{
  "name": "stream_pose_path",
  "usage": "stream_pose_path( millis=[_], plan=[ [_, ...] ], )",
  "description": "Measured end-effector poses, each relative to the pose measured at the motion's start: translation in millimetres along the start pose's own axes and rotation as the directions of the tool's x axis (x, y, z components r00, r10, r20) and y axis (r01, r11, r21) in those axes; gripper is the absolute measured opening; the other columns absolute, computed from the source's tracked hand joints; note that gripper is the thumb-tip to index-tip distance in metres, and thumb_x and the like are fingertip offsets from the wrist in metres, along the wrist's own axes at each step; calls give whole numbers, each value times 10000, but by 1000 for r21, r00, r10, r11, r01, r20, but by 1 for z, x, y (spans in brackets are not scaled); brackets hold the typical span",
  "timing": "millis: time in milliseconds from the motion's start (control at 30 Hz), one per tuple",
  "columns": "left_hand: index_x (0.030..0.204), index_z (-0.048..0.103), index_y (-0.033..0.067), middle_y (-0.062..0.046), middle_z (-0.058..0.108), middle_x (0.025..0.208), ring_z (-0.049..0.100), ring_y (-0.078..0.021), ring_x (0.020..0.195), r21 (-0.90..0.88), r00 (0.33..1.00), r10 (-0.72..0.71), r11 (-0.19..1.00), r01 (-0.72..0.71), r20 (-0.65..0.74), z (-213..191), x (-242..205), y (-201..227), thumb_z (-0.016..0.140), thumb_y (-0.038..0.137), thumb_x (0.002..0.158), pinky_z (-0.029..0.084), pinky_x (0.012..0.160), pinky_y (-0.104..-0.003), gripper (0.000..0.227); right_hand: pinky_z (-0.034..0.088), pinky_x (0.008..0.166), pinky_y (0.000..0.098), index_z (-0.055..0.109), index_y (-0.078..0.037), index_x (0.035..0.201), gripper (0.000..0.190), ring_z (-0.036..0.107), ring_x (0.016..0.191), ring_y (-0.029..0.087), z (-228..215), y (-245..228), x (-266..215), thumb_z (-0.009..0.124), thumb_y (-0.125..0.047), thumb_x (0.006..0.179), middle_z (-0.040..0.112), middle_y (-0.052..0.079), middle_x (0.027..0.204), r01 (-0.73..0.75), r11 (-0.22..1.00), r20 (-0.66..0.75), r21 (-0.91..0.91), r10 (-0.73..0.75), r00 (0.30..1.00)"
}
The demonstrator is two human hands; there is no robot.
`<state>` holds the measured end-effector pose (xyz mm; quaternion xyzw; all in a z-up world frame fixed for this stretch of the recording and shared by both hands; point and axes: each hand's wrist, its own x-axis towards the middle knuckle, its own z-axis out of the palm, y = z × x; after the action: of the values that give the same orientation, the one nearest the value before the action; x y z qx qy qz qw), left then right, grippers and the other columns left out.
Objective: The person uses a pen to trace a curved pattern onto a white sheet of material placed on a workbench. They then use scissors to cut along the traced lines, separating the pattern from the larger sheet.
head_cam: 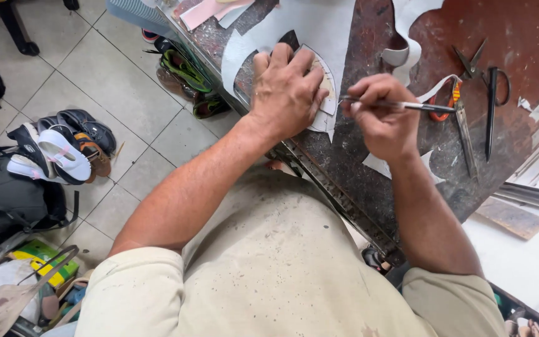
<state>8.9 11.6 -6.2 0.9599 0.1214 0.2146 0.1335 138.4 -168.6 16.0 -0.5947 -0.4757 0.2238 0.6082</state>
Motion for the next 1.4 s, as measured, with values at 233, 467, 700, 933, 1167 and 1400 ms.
stream_pose_path(
  millis=[233,467,700,933,1167,1400],
  plan=[
    [1156,684,220,-174,460,1345,381,-344,1219,-61,969,51,997,-38,241,-6,23,-13,666,299,897,353,885,-514,271,652,771,369,519,-11,1004,158,609,830,247,18,-1,-18,593,126,975,558,207,1051,3,1000,-175,-1,-3,985],
    [1017,633,175,-85,471,1171,428,-350,1051,-198,991,2,980,24,131,5,27,-22,889,376,804,379,730,-492,388,535,750,372,549,-57,885,218,633,821,259,20,-11,-14,691,108,875,686,183,950,137,933,-70,-334,-169,983],
    [946,622,167,-68,516,1055,460,-340,963,-236,998,15,971,-30,-64,6,24,-24,839,210,798,352,653,-473,266,517,666,297,617,-21,902,164,640,828,227,34,-7,-17,716,110,890,658,184,953,-8,963,-204,-268,-49,978],
    [890,635,158,-66,529,1036,453,-337,985,-293,994,8,955,-39,-107,6,21,-24,774,215,832,348,653,-503,161,528,692,334,614,-29,847,190,657,779,248,43,-11,-12,715,131,857,680,200,901,71,894,-177,-443,-165,970],
    [887,631,162,-68,550,1066,472,-345,983,-292,995,9,956,-39,-104,6,22,-26,786,263,841,354,669,-510,191,523,676,329,604,-28,817,202,650,762,245,45,-13,-9,728,123,870,677,201,902,51,897,-165,-439,-136,977],
    [897,641,161,-74,559,1091,480,-351,991,-290,994,14,956,-45,-110,7,22,-27,770,272,849,362,689,-524,177,516,679,319,621,-22,799,202,643,749,236,48,-13,-8,734,133,864,681,210,903,28,879,-195,-475,-136,971]
  ],
)
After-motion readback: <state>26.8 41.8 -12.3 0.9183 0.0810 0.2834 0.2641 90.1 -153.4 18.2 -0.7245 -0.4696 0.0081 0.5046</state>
